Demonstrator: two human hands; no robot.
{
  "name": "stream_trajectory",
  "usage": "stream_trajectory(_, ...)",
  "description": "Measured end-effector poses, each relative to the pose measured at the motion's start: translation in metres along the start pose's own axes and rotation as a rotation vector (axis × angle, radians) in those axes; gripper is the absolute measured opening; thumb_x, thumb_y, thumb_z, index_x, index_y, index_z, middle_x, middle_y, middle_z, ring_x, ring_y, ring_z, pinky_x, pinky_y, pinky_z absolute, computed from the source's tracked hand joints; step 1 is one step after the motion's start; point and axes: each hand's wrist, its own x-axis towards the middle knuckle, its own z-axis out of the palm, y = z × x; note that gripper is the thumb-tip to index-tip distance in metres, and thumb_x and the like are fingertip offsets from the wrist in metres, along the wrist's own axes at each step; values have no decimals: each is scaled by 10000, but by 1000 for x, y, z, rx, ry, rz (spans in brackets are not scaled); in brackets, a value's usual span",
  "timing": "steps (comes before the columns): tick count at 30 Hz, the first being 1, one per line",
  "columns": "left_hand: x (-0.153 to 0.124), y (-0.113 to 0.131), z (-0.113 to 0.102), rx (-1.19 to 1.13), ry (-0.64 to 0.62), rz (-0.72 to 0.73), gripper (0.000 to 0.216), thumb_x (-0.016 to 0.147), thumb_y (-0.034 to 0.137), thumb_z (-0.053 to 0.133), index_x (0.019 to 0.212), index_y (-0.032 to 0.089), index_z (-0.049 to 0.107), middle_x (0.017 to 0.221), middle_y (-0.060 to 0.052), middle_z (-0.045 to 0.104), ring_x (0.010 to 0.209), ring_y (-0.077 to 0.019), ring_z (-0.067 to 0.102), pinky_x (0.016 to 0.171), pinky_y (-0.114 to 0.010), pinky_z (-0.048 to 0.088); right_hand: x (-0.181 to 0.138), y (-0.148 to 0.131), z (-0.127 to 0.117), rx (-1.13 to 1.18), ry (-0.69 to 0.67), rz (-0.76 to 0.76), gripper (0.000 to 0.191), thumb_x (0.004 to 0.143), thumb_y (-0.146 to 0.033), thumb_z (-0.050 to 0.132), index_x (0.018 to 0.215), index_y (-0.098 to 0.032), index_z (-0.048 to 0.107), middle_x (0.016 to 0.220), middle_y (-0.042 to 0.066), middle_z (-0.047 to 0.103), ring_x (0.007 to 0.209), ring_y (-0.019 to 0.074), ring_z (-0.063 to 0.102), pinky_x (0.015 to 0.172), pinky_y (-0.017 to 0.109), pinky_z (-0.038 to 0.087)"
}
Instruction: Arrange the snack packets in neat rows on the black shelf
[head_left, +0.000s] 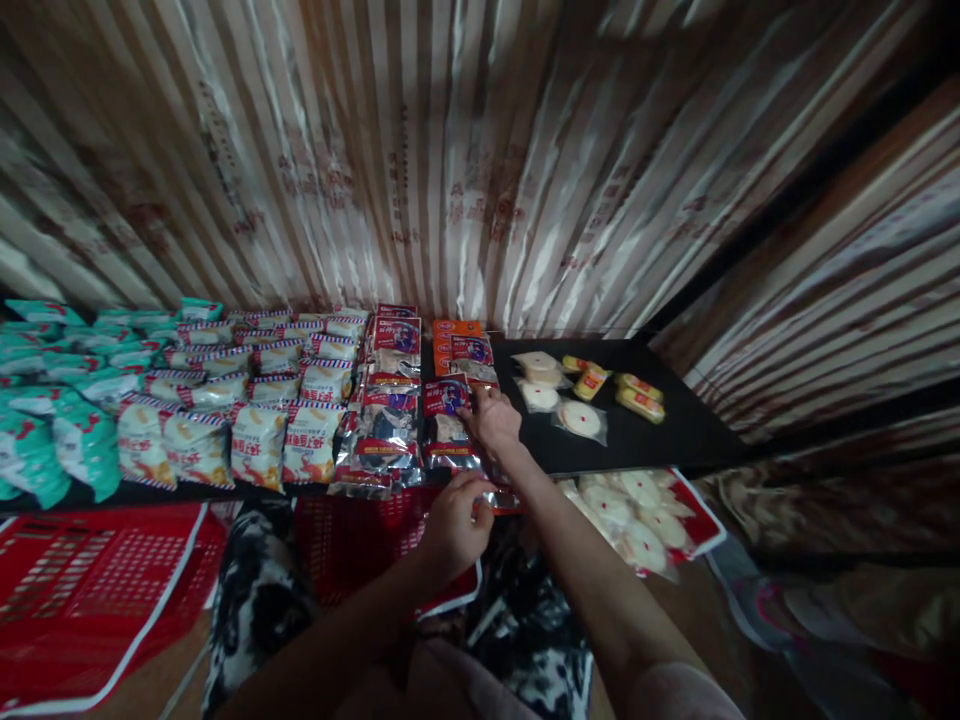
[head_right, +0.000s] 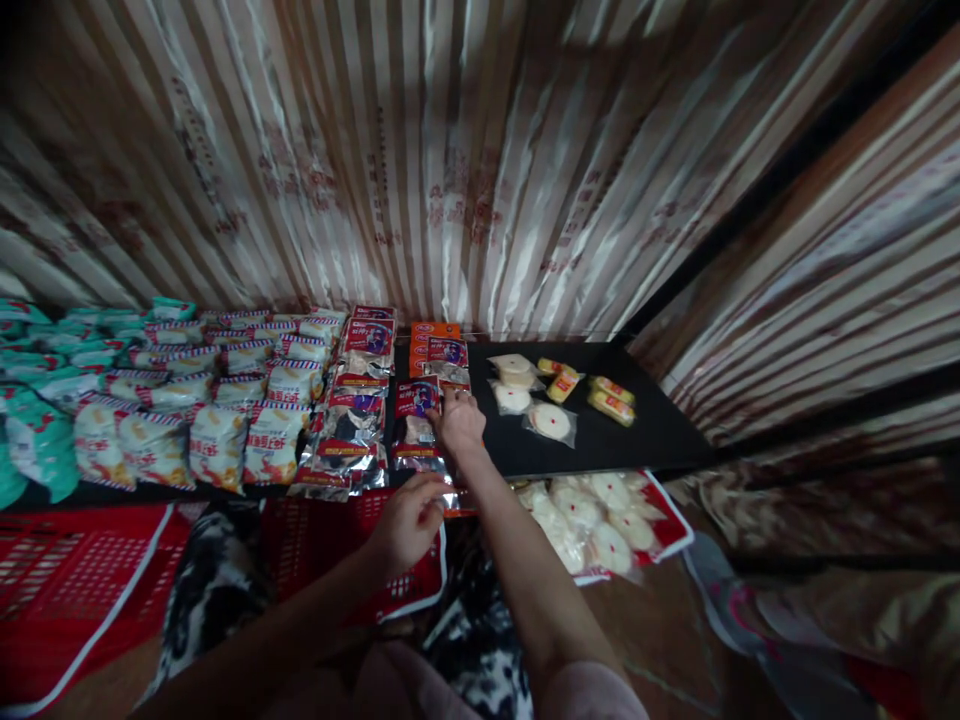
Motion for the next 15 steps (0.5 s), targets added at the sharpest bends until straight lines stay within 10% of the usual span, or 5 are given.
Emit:
stream_trajectory(9,-12,-4,-10,-5,16,-32,304,729,42,435,909,167,645,1004,-91,641,947,-182,611,854,-307,506,-3,-14,-1,68,-36,42,271,832,-289,480,1035,-170,614,920,132,675,837,238,630,697,316,429)
stream_trajectory(15,-12,-2,-23,18,41,-38,285,737,60,444,892,191,643,968,-63,652,909,-166,612,836,-300,502,-2,11,-22,683,95,19,210,774,-315,477,775,-197,651,650,-7,625,644,162,562,629,261,411)
